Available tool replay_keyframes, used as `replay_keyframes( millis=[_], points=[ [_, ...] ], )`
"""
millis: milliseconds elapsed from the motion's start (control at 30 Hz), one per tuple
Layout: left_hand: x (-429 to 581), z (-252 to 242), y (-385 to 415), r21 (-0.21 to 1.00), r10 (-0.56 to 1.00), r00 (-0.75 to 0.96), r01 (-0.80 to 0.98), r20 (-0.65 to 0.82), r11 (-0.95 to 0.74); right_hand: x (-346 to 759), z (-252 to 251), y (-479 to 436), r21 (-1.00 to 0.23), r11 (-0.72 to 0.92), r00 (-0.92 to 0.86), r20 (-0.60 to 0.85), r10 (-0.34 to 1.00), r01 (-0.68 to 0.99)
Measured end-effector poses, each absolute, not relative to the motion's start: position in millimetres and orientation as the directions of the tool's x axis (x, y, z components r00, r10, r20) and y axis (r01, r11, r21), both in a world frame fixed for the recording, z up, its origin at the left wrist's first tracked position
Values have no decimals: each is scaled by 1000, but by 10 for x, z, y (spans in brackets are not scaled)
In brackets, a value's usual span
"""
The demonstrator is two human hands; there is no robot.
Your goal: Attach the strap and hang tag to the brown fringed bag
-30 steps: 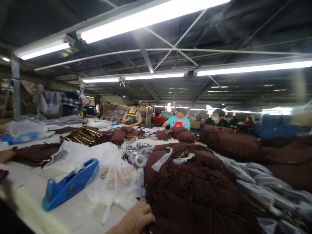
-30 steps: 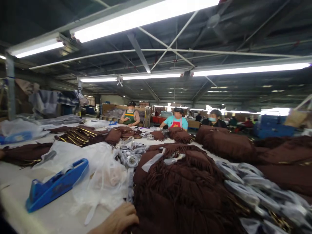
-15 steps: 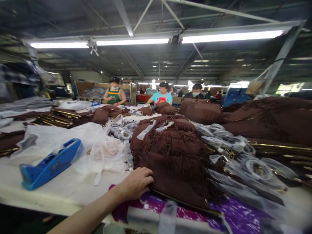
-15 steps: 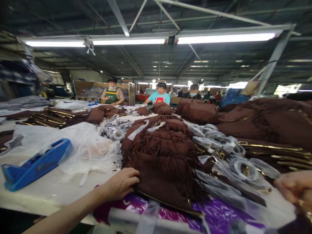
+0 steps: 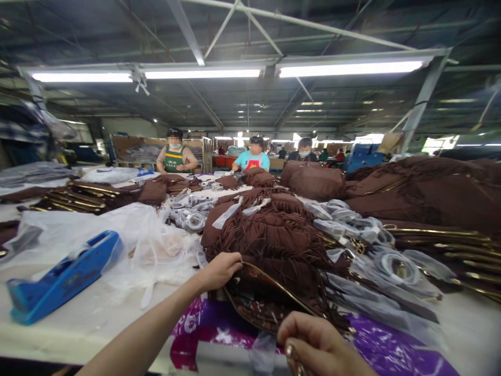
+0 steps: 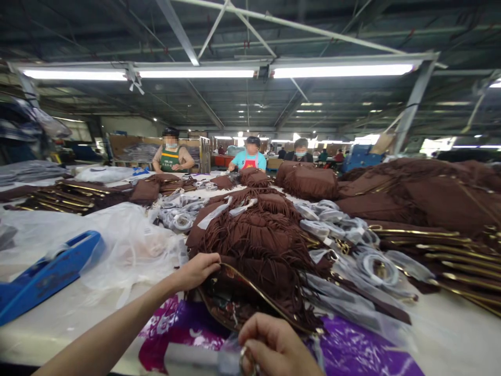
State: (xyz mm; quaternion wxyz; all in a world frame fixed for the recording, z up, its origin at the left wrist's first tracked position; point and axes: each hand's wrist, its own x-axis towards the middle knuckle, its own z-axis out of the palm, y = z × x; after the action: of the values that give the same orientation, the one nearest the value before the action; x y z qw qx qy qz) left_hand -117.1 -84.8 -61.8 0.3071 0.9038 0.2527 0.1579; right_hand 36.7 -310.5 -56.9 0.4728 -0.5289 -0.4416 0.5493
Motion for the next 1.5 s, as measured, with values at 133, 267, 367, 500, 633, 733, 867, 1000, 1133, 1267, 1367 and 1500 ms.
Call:
replay_keyframes(
  millis=[133, 267, 367, 500, 633, 733, 867, 1000, 1133, 1267, 1367, 1500],
  points=[
    [-1092, -874, -739, 769, 604, 794, 347, 64, -537, 272, -775, -2614, -993, -117, 76, -114, 991, 34],
    [-1073, -1044, -636, 873, 655, 755, 307, 18, -378, 245, -871, -2354, -965, -262, 50, -261, 964, 8],
    [-1071, -1110, -602, 932, 661, 750, 237, 5, -276, 205, -811, -2258, -947, -320, -46, -319, 947, -19],
    [-1090, -1119, -619, 983, 613, 790, 94, 23, -158, 142, -766, -2151, -922, -382, -115, -374, 920, -65],
    [-1217, -1000, -649, 992, 523, 848, -22, 83, -122, 161, -875, -2085, -878, -431, -109, -417, 902, -209],
    [-1356, -899, -660, 983, 408, 908, -16, 91, -185, 194, -952, -2078, -860, -442, -109, -428, 897, -255],
    [-1460, -905, -691, 874, 296, 947, 37, 124, -484, 192, -967, -2094, -856, -464, -112, -450, 886, -228],
    [-1453, -1000, -725, 827, 357, 912, 35, 203, -561, 170, -945, -2097, -870, -461, -67, -457, 887, -174],
    [-1441, -1019, -729, 858, 388, 901, 36, 193, -512, 149, -958, -2090, -887, -460, 2, -461, 888, -38],
    [-1445, -1014, -712, 876, 394, 902, 37, 178, -481, 116, -1035, -2080, -888, -460, 49, -459, 887, -2],
    [-1444, -1019, -697, 882, 390, 905, 37, 170, -469, 99, -1093, -2075, -891, -453, 79, -452, 889, 4],
    [-1435, -1021, -688, 891, 386, 909, 38, 158, -453, 82, -1095, -2055, -894, -448, 113, -443, 889, 21]
  ],
)
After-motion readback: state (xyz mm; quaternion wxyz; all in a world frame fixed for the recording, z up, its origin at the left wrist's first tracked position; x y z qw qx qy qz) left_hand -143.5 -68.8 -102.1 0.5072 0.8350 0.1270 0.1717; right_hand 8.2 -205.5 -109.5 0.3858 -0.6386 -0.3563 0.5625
